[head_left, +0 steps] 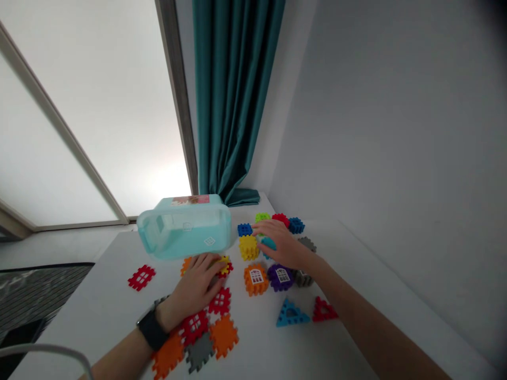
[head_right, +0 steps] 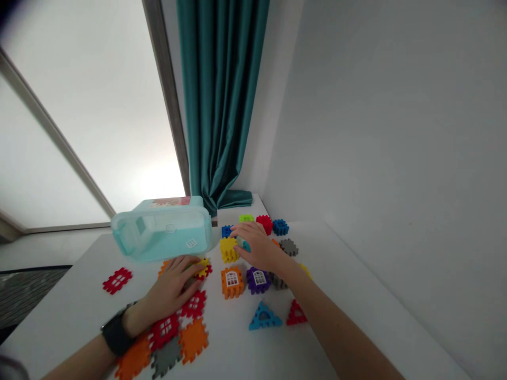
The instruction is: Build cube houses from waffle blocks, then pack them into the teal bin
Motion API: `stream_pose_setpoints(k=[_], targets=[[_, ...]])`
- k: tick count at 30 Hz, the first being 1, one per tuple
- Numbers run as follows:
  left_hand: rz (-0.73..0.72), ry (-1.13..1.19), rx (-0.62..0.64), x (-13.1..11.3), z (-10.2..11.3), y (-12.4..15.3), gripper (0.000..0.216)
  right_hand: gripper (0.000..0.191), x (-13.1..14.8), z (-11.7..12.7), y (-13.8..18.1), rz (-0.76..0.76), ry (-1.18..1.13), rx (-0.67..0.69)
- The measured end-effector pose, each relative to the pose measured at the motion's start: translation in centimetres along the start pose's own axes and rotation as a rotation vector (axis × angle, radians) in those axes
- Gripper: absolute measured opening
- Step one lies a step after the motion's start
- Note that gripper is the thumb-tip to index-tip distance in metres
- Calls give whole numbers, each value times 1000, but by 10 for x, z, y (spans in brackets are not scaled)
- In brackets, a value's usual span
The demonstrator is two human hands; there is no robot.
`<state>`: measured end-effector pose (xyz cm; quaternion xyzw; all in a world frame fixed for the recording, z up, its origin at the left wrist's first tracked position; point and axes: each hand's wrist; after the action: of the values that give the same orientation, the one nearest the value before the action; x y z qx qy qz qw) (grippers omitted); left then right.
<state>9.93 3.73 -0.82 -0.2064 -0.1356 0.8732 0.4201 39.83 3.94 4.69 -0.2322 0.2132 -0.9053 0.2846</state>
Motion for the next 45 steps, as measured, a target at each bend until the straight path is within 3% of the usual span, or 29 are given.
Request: stream_pose_setpoints(k=[7,20,26,38,45], targets=[[33,14,12,7,14,-5,25,24,38,-11,-11,23,-29,21],[77,15,41,24,3,-2,24,28,50,-21,-15,-5,-54,51],[90,126,-57,25,7,-3,29,27,50,-20,-11,-1,-40,26],[-110,270,-431,3,39,-6,10,32,81,-24,-4,125,-38,-117],[-117,288,-435,-4,46,-8,11,25,81,-25,-4,175,-20,-186]])
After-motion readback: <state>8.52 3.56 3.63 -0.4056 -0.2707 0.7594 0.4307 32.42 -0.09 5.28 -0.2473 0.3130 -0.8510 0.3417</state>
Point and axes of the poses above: each hand's wrist, its own y-axis away from the middle knuckle, its own z-axis out of the back of the hand, x = y × z, and after that the axes turned 5 degrees about -x, right-handed
